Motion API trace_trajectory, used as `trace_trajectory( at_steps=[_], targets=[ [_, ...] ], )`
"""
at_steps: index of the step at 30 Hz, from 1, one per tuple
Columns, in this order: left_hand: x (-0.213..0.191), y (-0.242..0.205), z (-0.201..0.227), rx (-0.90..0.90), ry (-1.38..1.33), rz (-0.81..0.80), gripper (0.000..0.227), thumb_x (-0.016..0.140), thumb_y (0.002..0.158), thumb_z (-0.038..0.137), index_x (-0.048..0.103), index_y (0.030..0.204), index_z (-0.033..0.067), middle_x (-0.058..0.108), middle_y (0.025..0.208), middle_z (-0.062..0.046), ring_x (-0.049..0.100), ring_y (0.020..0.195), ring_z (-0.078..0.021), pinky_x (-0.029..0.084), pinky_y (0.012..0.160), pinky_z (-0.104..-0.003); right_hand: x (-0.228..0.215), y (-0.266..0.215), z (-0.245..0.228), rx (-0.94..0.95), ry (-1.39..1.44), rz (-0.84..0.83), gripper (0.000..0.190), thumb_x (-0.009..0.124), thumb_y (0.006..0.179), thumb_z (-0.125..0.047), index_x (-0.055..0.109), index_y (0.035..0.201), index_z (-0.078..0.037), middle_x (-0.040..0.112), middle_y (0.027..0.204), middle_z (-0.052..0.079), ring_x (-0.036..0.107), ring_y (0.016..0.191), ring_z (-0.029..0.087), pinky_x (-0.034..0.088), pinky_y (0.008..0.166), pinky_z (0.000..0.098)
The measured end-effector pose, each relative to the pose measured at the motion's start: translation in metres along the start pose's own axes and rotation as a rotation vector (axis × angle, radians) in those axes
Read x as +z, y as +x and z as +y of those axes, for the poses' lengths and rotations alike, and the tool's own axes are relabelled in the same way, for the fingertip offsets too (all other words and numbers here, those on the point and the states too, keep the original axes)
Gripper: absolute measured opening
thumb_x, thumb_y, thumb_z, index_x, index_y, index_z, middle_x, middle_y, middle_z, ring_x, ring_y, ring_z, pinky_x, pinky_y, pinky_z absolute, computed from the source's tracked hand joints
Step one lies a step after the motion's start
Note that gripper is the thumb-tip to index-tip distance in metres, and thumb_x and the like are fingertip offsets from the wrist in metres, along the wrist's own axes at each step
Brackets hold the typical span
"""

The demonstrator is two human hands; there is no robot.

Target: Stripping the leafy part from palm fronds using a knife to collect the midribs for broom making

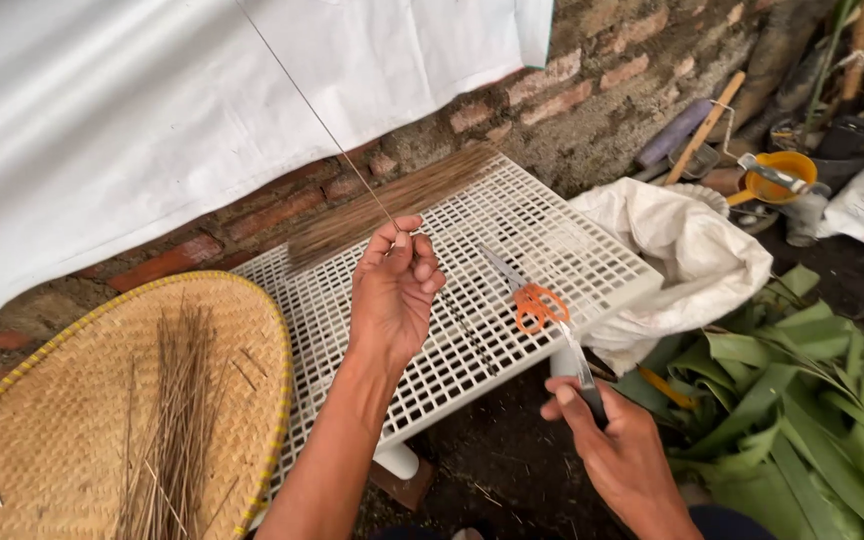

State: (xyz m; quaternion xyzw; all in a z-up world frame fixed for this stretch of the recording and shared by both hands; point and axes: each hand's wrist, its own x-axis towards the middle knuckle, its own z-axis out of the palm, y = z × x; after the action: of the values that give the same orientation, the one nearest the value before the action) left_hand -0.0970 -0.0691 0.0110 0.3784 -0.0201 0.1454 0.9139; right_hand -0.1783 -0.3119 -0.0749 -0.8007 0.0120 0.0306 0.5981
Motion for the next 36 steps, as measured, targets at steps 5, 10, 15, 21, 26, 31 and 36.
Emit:
trace_trajectory(
  at_steps=[5, 10, 15, 21, 26, 31, 36],
  targets=[
    [0.008, -0.044, -0.013, -0.059, -0.073, 0.087, 0.009, 0.057, 0.103, 0.005, 0.061, 0.111, 0.0023, 0.059, 0.078, -0.009, 0.049, 0.058, -0.0139, 0.04, 0.05, -0.026, -0.005, -0.03, -0.032, 0.341, 0.347, -0.093, 0.035, 0.061, 0.098, -0.022, 0.08, 0.12, -0.003, 0.083, 0.094, 0.014, 0.029, 0.046, 0.014, 0.023, 0.04, 0.0301],
    [0.015, -0.068, -0.027, -0.058, -0.018, 0.151, 0.016, 0.046, 0.106, -0.004, 0.06, 0.113, -0.0008, 0.062, 0.075, -0.01, 0.051, 0.056, -0.0145, 0.044, 0.047, -0.028, -0.004, -0.042, -0.022, 0.387, 0.422, -0.188, 0.035, 0.067, 0.094, -0.014, 0.079, 0.121, 0.006, 0.083, 0.097, 0.024, 0.027, 0.045, 0.013, 0.021, 0.04, 0.0285],
    [0.017, -0.079, -0.042, -0.022, -0.078, 0.0, 0.009, 0.053, 0.106, 0.004, 0.06, 0.111, 0.0008, 0.061, 0.076, -0.01, 0.049, 0.057, -0.0127, 0.042, 0.048, -0.026, 0.003, -0.036, 0.012, 0.295, 0.39, -0.058, 0.025, 0.081, 0.088, -0.019, 0.083, 0.106, -0.002, 0.042, 0.056, 0.006, 0.027, 0.048, 0.014, 0.023, 0.04, 0.0341],
    [0.027, -0.08, -0.047, -0.009, -0.12, -0.044, 0.008, 0.054, 0.106, 0.005, 0.06, 0.11, 0.0015, 0.062, 0.076, -0.009, 0.049, 0.058, -0.0128, 0.043, 0.05, -0.026, 0.002, -0.038, -0.008, 0.412, 0.464, -0.057, 0.025, 0.075, 0.093, -0.006, 0.083, 0.108, 0.012, 0.074, 0.083, 0.028, 0.03, 0.04, 0.016, 0.014, 0.036, 0.028],
    [0.021, -0.079, -0.057, 0.012, -0.078, -0.068, 0.014, 0.059, 0.104, 0.013, 0.061, 0.111, 0.0007, 0.064, 0.084, -0.012, 0.053, 0.063, -0.0172, 0.048, 0.054, -0.032, -0.003, -0.036, 0.013, 0.328, 0.429, 0.024, 0.022, 0.078, 0.091, -0.004, 0.087, 0.106, 0.009, 0.078, 0.078, 0.023, 0.031, 0.042, 0.015, 0.017, 0.038, 0.0283],
    [0.024, -0.088, -0.046, 0.14, 0.314, 0.015, 0.023, 0.055, 0.103, 0.01, 0.066, 0.119, -0.0018, 0.071, 0.105, -0.017, 0.069, 0.086, -0.0234, 0.066, 0.076, -0.041, -0.018, -0.033, 0.032, 0.104, 0.325, 0.122, 0.024, 0.079, 0.087, -0.005, 0.086, 0.105, 0.009, 0.083, 0.081, 0.019, 0.068, 0.082, 0.018, 0.059, 0.084, 0.033],
    [0.04, -0.104, -0.028, 1.025, 1.521, -0.367, 0.045, 0.033, 0.111, 0.036, 0.059, 0.111, 0.0001, 0.062, 0.108, -0.02, 0.059, 0.098, -0.033, 0.044, 0.084, -0.048, -0.038, -0.038, 0.031, -0.145, 0.048, 0.175, 0.031, 0.074, 0.085, -0.023, 0.082, 0.11, -0.007, 0.084, 0.11, 0.009, 0.077, 0.109, 0.019, 0.071, 0.092, 0.0366]
  ],
)
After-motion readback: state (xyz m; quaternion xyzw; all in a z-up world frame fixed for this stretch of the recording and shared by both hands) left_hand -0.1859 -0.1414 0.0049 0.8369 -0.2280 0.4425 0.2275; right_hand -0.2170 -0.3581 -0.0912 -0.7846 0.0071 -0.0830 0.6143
